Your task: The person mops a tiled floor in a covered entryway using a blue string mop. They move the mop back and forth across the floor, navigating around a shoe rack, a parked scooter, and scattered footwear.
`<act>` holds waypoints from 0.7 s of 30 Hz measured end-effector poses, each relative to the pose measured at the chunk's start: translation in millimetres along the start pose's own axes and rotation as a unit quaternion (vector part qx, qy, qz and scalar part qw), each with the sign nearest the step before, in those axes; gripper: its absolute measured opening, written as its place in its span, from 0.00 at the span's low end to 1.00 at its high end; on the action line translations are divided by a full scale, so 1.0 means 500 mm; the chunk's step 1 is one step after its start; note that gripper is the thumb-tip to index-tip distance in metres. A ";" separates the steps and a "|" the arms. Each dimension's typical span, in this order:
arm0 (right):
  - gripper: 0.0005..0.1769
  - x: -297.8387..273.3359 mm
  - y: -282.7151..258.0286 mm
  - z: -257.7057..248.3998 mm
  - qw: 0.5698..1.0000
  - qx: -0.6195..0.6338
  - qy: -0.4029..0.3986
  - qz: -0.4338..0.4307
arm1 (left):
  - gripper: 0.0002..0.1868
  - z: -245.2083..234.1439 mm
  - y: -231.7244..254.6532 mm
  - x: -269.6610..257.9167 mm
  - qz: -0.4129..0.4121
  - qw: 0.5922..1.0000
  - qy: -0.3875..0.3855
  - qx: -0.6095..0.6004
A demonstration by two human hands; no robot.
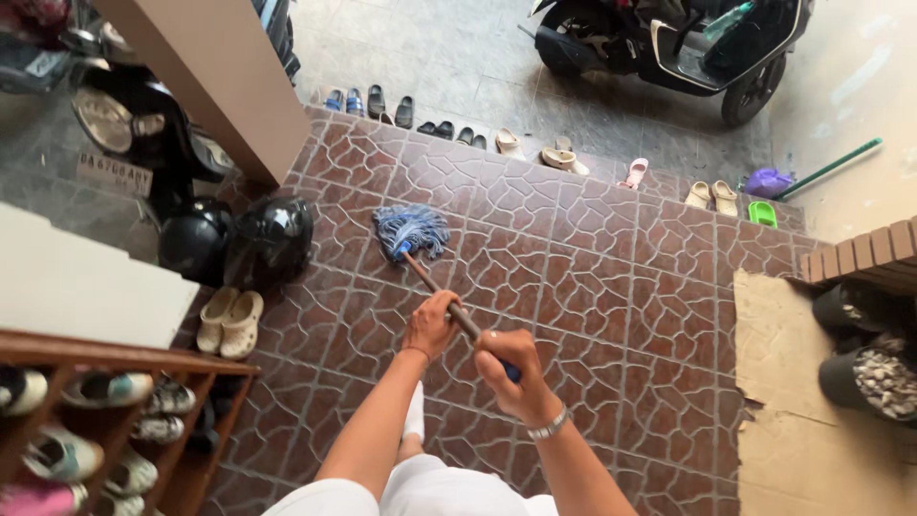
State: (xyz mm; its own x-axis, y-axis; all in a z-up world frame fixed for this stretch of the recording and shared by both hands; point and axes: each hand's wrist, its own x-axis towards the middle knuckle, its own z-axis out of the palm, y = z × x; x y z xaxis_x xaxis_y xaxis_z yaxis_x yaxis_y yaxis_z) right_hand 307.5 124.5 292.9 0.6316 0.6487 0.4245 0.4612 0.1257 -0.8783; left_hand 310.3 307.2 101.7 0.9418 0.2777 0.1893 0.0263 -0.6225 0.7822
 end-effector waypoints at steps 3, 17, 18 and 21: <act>0.22 -0.126 -0.061 -0.062 1.000 0.012 0.014 0.007 | 0.11 0.069 0.091 -0.100 0.037 0.999 0.038 0.001; 0.24 -0.381 -0.261 -0.220 0.987 0.123 0.051 -0.094 | 0.17 0.255 0.225 -0.239 0.298 0.948 -0.111 -0.003; 0.25 -0.379 -0.259 -0.219 0.990 0.106 0.042 -0.089 | 0.16 0.255 0.213 -0.224 0.309 0.941 -0.140 0.005; 0.26 -0.344 -0.235 -0.201 0.991 0.092 0.018 -0.098 | 0.15 0.237 0.178 -0.186 0.339 0.924 -0.176 0.005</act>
